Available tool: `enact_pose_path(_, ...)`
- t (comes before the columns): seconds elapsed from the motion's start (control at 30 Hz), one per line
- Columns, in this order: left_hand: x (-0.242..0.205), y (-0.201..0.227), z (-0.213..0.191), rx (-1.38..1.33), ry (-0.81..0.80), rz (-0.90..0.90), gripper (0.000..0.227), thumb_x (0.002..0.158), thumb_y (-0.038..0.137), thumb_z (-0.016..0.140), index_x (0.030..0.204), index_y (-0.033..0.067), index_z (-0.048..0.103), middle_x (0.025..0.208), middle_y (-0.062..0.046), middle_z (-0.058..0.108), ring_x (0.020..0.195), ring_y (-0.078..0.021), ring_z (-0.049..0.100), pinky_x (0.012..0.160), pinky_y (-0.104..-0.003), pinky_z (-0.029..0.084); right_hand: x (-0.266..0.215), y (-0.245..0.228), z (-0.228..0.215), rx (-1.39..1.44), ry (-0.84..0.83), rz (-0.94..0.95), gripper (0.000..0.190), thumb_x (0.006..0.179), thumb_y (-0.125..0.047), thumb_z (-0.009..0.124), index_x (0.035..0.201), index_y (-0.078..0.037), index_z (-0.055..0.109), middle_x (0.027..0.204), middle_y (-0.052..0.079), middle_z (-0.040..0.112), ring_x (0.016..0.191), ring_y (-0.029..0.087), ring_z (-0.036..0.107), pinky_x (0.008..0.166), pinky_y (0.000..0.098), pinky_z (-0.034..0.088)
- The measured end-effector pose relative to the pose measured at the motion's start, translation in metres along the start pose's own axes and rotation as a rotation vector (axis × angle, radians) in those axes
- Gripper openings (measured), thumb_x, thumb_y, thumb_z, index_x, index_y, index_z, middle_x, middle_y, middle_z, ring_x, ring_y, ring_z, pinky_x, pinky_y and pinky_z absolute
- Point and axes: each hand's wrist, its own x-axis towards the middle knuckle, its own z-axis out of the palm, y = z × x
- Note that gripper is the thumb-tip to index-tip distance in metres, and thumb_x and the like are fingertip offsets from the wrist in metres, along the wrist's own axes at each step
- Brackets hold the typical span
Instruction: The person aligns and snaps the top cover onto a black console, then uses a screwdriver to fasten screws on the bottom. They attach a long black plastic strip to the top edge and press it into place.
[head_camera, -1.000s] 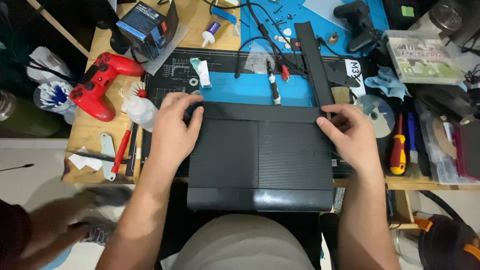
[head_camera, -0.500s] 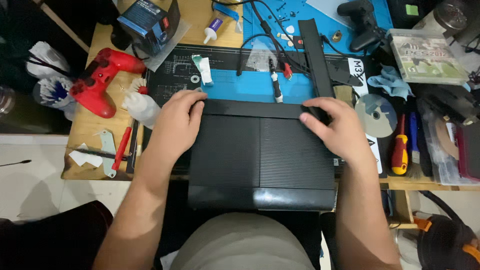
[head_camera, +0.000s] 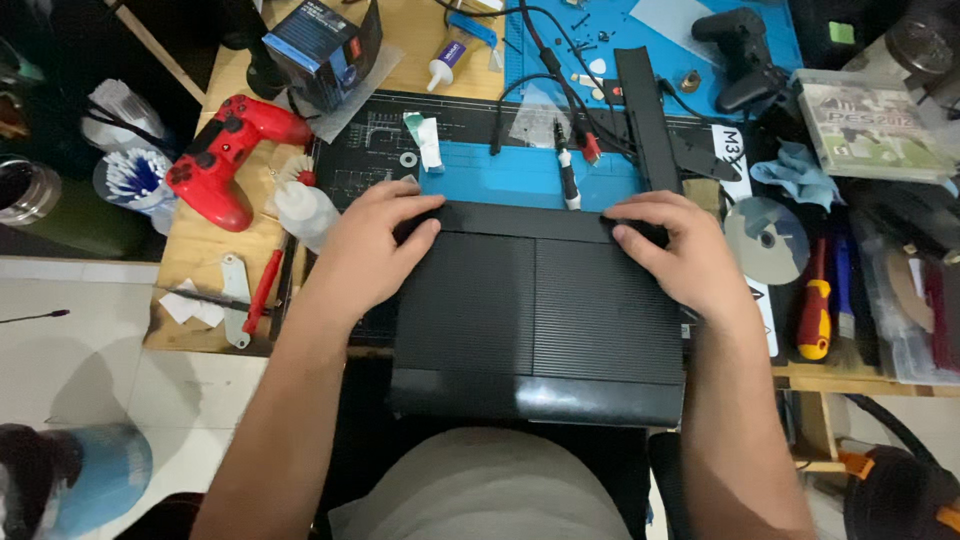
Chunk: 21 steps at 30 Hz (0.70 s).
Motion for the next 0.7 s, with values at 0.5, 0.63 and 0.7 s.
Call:
enact_pose_path(0.5,-0.001,-0.002,-0.004,-0.056,-0.004,-0.115,0.043,0.121,0.024,0.059,0.159,0.0124,0.073,0.151,-0.020,0.078,0.143,-0.0407,0.072,0.119,-0.054,0.057,0.011,-0.048,-0.001,-0.023,-0.128,-0.079,0.033,0.106,-0.013,0.084,0.139,-0.007,0.086,0.133,0.028,0.083,0.132,0.059,0.074,0.108,0.0716,0.060)
enact_pose_path(0.63,-0.004,0.000,-0.009,-0.065,-0.042,-0.057,0.046,0.119,0.020,0.058,0.161,0.0052,0.070,0.158,-0.024,0.072,0.150,-0.0462,0.067,0.123,-0.058,0.054,0.017,-0.038,0.005,-0.088,-0.151,-0.125,0.037,0.106,-0.022,0.086,0.141,-0.012,0.086,0.134,0.024,0.083,0.133,0.055,0.075,0.107,0.0679,0.062)
enact_pose_path(0.7,-0.006,0.001,-0.007,-0.058,-0.028,-0.037,0.045,0.119,0.015,0.058,0.160,0.0010,0.069,0.159,-0.027,0.070,0.151,-0.0483,0.065,0.125,-0.060,0.052,0.020,-0.033,0.004,-0.137,-0.178,-0.165,0.038,0.104,-0.025,0.089,0.139,-0.012,0.087,0.132,0.025,0.083,0.131,0.056,0.076,0.106,0.0684,0.063)
